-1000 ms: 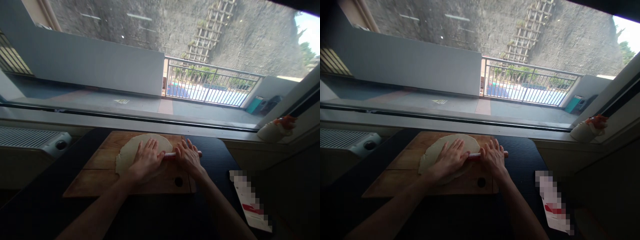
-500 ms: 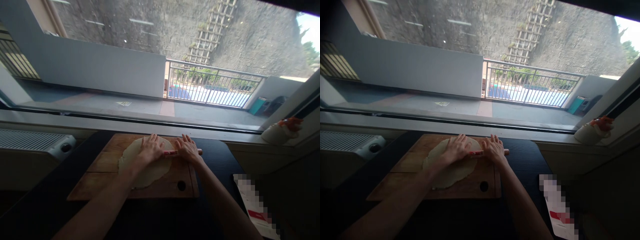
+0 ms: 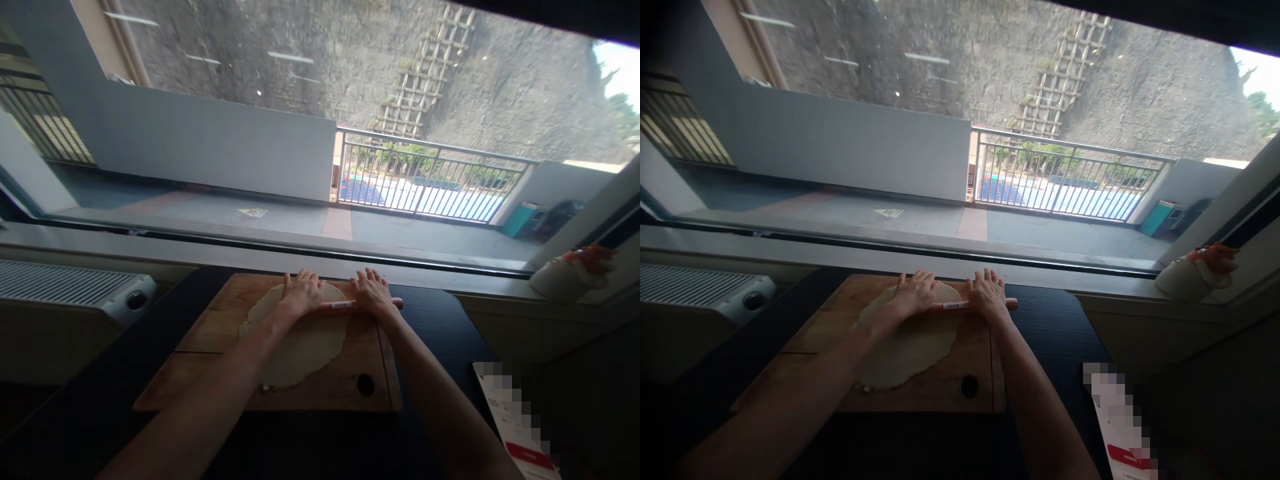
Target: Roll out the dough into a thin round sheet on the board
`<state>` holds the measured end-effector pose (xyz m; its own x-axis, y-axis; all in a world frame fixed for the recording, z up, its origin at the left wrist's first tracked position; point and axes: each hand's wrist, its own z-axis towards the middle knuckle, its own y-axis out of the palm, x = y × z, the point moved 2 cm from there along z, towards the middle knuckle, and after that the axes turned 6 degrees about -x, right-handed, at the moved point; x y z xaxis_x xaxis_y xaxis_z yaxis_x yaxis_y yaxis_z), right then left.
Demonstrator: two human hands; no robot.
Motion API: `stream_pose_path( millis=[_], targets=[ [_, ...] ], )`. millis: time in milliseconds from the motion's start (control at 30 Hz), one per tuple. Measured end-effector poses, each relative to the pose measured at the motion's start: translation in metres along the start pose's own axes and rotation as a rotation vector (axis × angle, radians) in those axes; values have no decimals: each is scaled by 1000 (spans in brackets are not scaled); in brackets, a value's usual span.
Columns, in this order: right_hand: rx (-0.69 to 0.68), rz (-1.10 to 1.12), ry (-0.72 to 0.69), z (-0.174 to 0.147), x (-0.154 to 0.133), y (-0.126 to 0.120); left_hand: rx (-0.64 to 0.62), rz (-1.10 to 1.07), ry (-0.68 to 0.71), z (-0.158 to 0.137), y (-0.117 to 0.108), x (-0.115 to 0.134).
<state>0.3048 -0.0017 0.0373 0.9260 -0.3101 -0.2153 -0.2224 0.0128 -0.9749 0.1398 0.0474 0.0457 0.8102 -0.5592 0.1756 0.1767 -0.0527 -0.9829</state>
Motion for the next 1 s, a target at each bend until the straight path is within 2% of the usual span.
stream_pose_path(
  millis=[100,200,267,300,367,433,500,567,667,767,867,933,1000],
  targets=[
    [77,4,-67,-8,-21,7,58,5,-15,-6,-4,2],
    [179,-49,-235,-46,-32,25,187,-7,94,-45,5,6],
    [207,-74,-254,-60,-33,33,298,-34,135,-74,14,-3],
    [209,-76,-243,-58,-34,34,350,-48,110,-87,18,-13],
    [204,-60,-209,-39,-37,29,420,-57,-11,-109,25,-42],
    [183,-22,-169,-6,-44,19,459,-18,-89,-129,29,-74],
    [165,12,-138,25,-54,8,476,41,-99,-146,31,-99],
    [169,22,-127,40,-62,0,496,86,-92,-160,31,-115],
    [215,-5,-230,18,-66,2,495,109,-100,-173,32,-121],
    [197,-62,-425,-39,-56,18,470,101,-104,-176,32,-117],
    [127,-92,-507,-78,-45,31,460,89,-100,-175,31,-115],
    [111,-104,-474,-73,-47,32,460,83,-95,-175,30,-114],
    [77,-107,-391,-42,-56,26,465,84,-94,-176,29,-115]
  ],
)
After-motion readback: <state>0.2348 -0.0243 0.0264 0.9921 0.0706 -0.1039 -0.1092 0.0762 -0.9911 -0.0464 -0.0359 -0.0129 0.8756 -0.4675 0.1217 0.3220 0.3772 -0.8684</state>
